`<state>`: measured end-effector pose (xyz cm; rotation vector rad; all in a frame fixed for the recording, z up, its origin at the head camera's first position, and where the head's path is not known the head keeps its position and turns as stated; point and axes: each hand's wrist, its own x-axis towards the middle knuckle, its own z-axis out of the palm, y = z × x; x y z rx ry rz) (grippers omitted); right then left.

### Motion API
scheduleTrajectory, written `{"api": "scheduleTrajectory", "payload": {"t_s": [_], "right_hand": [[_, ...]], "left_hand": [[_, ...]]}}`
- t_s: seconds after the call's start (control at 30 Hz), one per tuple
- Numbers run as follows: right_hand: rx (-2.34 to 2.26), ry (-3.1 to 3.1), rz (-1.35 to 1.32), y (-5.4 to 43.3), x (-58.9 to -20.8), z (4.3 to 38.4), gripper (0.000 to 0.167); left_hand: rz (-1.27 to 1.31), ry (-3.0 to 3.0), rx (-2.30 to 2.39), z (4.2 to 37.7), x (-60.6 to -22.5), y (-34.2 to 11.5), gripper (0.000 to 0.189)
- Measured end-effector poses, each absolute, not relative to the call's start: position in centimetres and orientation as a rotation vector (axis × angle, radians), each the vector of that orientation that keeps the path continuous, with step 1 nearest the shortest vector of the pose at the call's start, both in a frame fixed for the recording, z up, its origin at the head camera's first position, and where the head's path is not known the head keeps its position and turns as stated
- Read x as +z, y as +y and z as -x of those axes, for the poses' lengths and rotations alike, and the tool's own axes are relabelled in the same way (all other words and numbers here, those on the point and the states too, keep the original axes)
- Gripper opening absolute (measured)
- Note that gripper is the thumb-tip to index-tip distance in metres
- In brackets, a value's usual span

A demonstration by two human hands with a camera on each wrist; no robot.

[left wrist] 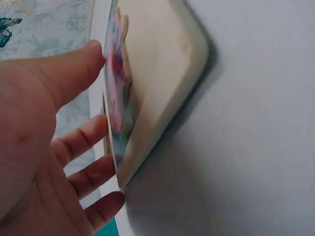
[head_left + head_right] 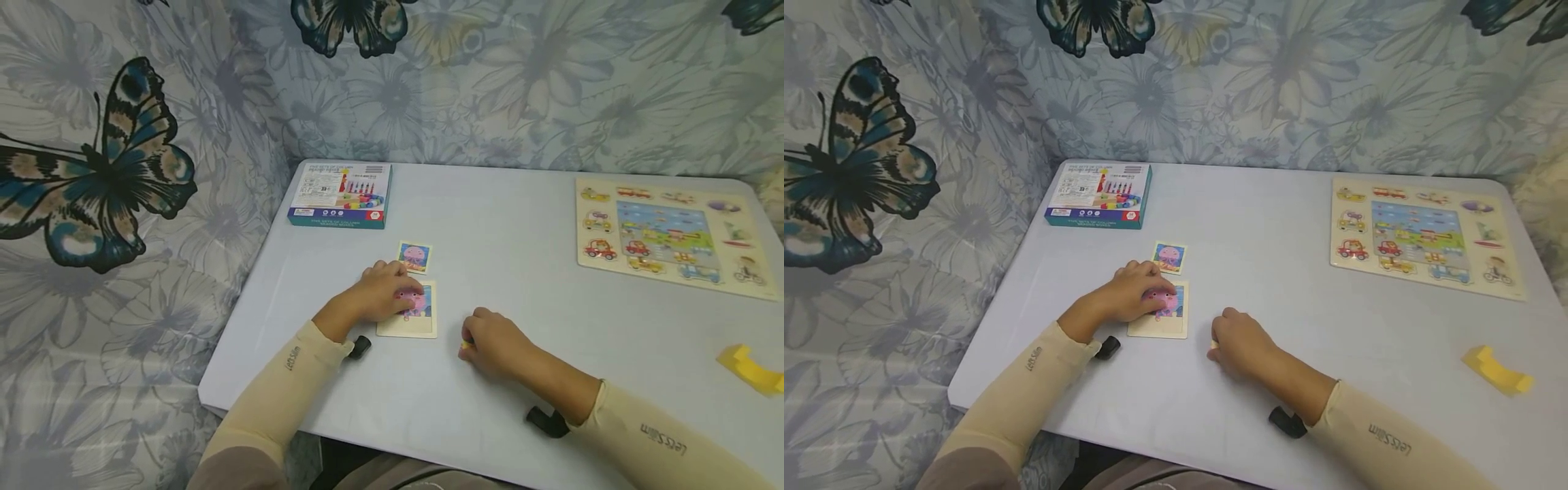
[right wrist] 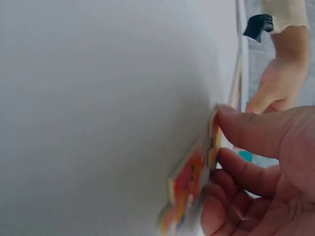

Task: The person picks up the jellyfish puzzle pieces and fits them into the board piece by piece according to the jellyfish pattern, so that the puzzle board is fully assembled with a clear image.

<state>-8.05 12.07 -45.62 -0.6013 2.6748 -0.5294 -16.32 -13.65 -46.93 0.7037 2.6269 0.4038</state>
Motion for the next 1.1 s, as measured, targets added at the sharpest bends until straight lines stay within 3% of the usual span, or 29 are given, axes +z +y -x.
{"api": "scheduleTrajectory", "payload": {"t_s": [0.2,0.47,0.83,1.1], "right_hand": [[-0.57,2.712,0.678,11.7,-46.0,7.6,0.021],[-0.673,2.577,0.737,10.4,-44.9,9.2,0.022],[-1.025,2.382,0.679,3.9,-46.4,14.4,0.005],[-0.886,2.491,0.757,1.7,-46.9,14.7,0.012]], "left_hand": [[-0.666,2.639,0.419,16.0,-46.6,-15.6,0.052],[-0.587,2.664,0.461,15.6,-47.0,-16.8,0.063],[-0.576,2.676,0.501,15.8,-47.8,-17.7,0.048],[-0.582,2.694,0.534,15.6,-47.5,-18.0,0.047]]}}
